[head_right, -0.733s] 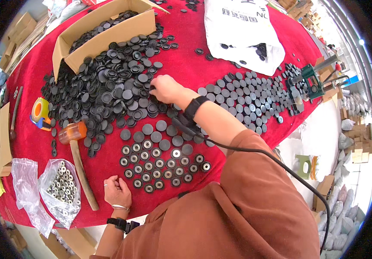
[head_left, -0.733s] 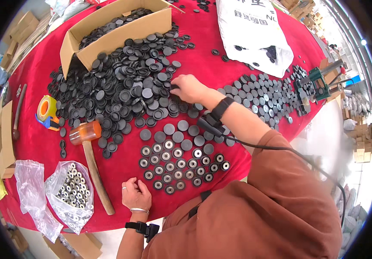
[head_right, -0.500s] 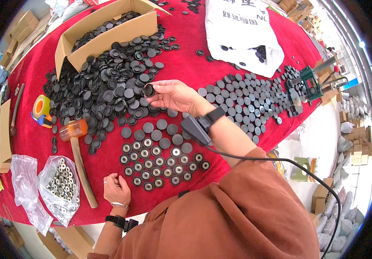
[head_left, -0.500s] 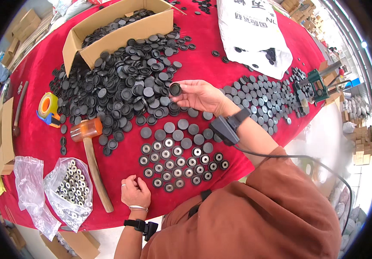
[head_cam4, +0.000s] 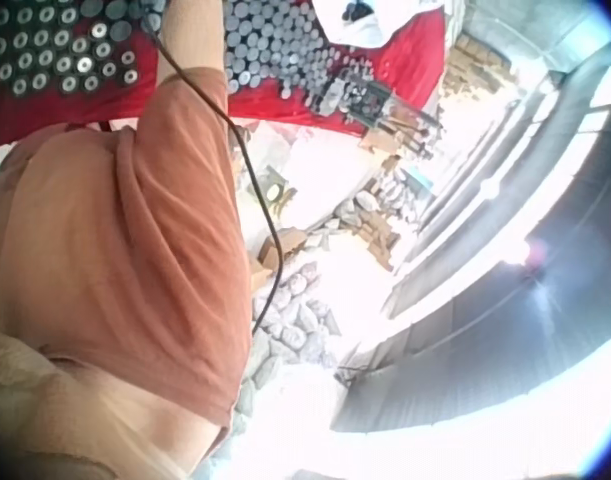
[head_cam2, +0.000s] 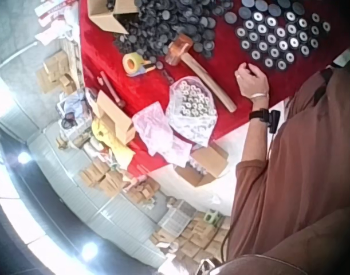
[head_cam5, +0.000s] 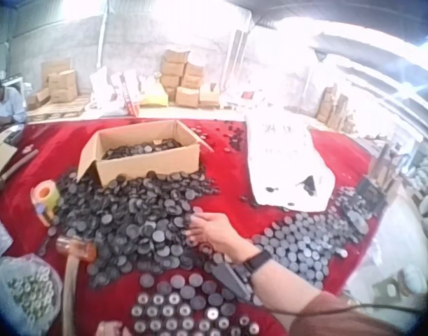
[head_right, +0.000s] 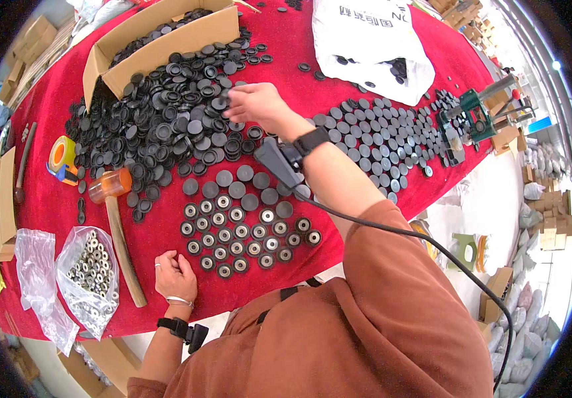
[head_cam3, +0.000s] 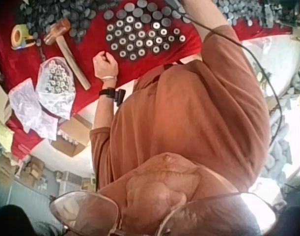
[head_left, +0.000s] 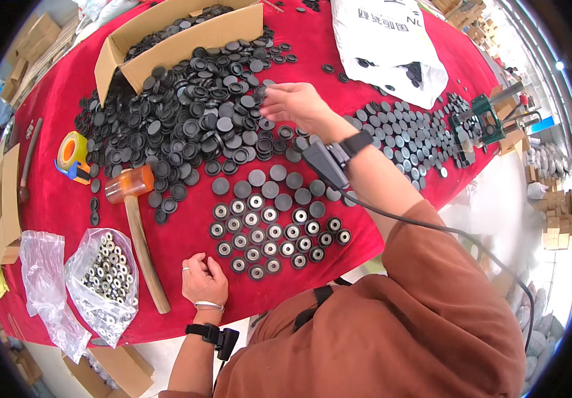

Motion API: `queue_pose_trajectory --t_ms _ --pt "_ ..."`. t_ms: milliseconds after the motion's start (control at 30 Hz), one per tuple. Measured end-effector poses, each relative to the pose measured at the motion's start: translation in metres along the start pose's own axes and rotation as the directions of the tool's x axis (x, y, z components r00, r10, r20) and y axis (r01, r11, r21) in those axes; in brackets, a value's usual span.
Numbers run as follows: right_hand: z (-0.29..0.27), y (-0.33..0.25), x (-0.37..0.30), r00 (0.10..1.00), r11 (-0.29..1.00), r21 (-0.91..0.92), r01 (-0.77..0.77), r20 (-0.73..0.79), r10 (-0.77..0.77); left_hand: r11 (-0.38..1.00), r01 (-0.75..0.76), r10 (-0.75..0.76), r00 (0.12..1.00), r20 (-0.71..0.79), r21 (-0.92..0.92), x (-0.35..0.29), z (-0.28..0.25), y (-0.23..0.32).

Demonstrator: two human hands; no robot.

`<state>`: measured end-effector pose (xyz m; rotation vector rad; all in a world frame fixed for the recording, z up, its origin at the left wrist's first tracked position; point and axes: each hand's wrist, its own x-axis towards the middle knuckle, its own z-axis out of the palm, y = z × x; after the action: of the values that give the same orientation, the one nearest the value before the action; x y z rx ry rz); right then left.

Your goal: The person picks up black rubber caps and places them onto metal bearings on a red table. They continue the process by gathering more caps from a white bag and a cardboard box to press onto the remaining bearings.

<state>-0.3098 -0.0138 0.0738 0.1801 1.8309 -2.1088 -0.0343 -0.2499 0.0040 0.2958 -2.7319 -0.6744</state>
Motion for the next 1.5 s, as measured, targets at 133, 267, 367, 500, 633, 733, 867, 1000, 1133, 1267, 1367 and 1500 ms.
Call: queue_pose_trajectory --t_ms 133,267,367,500,633,733,867,1000,1133,1267,1367,1500 --pt "-0.011 0.039 0.025 0.952 0.167 -0.984 0.06 0.006 -0.307 1.0 -0.001 0.001 1.0 0.009 0.007 0.002 0.003 0.002" --pt "-0.014 0.045 0.025 0.94 0.116 -0.99 0.085 0.041 -0.34 0.999 -0.022 0.022 1.0 -0.003 -0.03 0.004 0.006 0.004" --pt "-0.008 0.032 -0.005 0.912 0.224 -0.96 0.166 0.063 -0.405 0.999 0.013 -0.013 1.0 0.023 -0.031 0.001 0.007 0.001" --pt "-0.018 0.043 -0.091 0.995 0.831 -0.556 -0.021 -0.095 -0.038 0.999 -0.012 0.012 1.0 0.009 -0.045 -0.002 0.005 0.002" --pt "-0.027 0.067 -0.171 0.965 0.79 -0.601 -0.122 -0.259 -0.048 0.999 -0.023 0.023 1.0 -0.016 -0.039 -0.002 0.008 -0.001" --pt "-0.042 0.092 -0.213 0.941 0.803 -0.591 -0.083 -0.311 -0.131 0.999 -0.032 0.031 0.999 -0.022 -0.032 -0.003 0.009 -0.003" --pt "-0.05 0.102 -0.238 0.879 0.468 -0.883 0.044 -0.189 -0.438 0.999 -0.008 0.007 1.0 -0.015 -0.038 -0.002 0.009 -0.004" --pt "-0.053 0.113 -0.241 0.757 0.015 -0.975 0.221 0.162 -0.633 0.999 -0.024 0.023 0.999 -0.022 -0.028 -0.002 0.009 -0.003" --pt "-0.051 0.12 -0.248 0.767 -0.16 -0.964 0.214 0.267 -0.584 0.999 -0.047 0.046 0.999 -0.026 -0.027 -0.004 0.011 -0.004" --pt "-0.047 0.119 -0.251 0.776 -0.248 -0.949 0.196 0.305 -0.552 0.999 -0.013 0.013 1.0 -0.001 -0.046 -0.005 0.011 -0.005" --pt "-0.044 0.118 -0.247 0.82 -0.322 -0.918 0.232 0.362 -0.443 0.998 -0.004 0.005 1.0 0.01 -0.055 -0.006 0.011 -0.005" --pt "-0.054 0.13 -0.251 0.839 -0.203 -0.946 0.253 0.319 -0.441 0.998 -0.031 0.032 0.999 0.01 -0.058 -0.005 0.01 -0.003"
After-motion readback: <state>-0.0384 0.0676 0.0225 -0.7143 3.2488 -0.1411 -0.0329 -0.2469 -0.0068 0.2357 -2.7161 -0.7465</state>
